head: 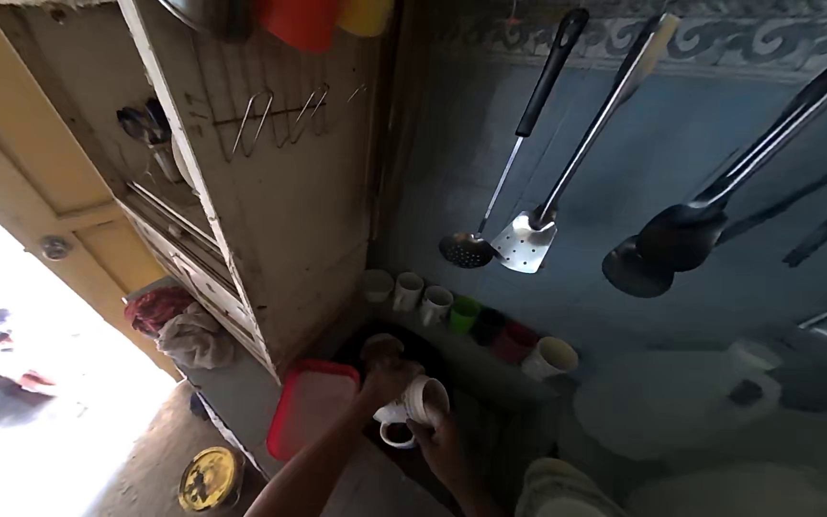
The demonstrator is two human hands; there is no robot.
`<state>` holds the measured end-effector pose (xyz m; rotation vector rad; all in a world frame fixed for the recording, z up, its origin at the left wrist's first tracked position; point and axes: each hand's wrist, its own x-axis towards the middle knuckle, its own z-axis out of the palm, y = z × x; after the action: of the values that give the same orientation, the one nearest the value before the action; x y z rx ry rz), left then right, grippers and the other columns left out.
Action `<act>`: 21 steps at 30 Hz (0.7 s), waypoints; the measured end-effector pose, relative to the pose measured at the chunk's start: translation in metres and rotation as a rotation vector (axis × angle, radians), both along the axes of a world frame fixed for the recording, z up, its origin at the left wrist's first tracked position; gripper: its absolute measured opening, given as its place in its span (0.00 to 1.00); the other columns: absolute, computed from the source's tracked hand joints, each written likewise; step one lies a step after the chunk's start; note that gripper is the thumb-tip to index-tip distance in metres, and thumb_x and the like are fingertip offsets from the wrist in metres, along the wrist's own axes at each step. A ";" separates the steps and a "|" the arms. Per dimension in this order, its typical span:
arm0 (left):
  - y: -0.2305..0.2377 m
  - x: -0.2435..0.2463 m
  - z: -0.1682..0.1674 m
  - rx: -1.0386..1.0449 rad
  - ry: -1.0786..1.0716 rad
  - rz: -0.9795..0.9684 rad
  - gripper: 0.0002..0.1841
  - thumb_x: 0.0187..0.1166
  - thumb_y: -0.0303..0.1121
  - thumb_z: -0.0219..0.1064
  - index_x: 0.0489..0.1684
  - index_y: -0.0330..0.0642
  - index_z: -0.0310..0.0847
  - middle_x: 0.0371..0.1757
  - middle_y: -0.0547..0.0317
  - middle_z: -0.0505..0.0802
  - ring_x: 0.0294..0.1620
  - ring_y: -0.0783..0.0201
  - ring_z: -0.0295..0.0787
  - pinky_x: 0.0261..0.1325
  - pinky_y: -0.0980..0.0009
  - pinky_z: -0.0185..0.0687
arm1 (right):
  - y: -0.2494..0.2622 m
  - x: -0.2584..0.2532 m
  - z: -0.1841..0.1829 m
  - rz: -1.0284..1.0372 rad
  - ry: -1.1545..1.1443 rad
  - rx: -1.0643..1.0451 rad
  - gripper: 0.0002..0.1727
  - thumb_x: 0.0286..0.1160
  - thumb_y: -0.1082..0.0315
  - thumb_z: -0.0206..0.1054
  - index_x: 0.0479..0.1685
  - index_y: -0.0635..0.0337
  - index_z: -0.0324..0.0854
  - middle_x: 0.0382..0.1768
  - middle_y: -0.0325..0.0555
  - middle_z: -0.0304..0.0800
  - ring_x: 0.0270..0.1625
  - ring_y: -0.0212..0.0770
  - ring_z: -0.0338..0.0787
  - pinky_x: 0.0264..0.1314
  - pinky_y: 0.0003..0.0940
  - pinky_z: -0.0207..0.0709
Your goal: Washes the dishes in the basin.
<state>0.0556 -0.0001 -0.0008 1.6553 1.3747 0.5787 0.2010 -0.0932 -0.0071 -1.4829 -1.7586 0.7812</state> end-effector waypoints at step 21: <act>-0.043 0.005 0.007 0.325 0.157 -0.147 0.29 0.84 0.52 0.63 0.81 0.47 0.77 0.77 0.46 0.85 0.81 0.45 0.77 0.85 0.42 0.64 | 0.023 0.050 0.002 -0.070 0.436 -0.129 0.23 0.68 0.75 0.70 0.65 0.73 0.78 0.54 0.49 0.91 0.54 0.29 0.90 0.60 0.26 0.85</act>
<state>0.0610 -0.0429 0.0064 2.0822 1.3049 0.6206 0.2510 -0.0707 -0.0052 -1.3242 -1.3440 1.1039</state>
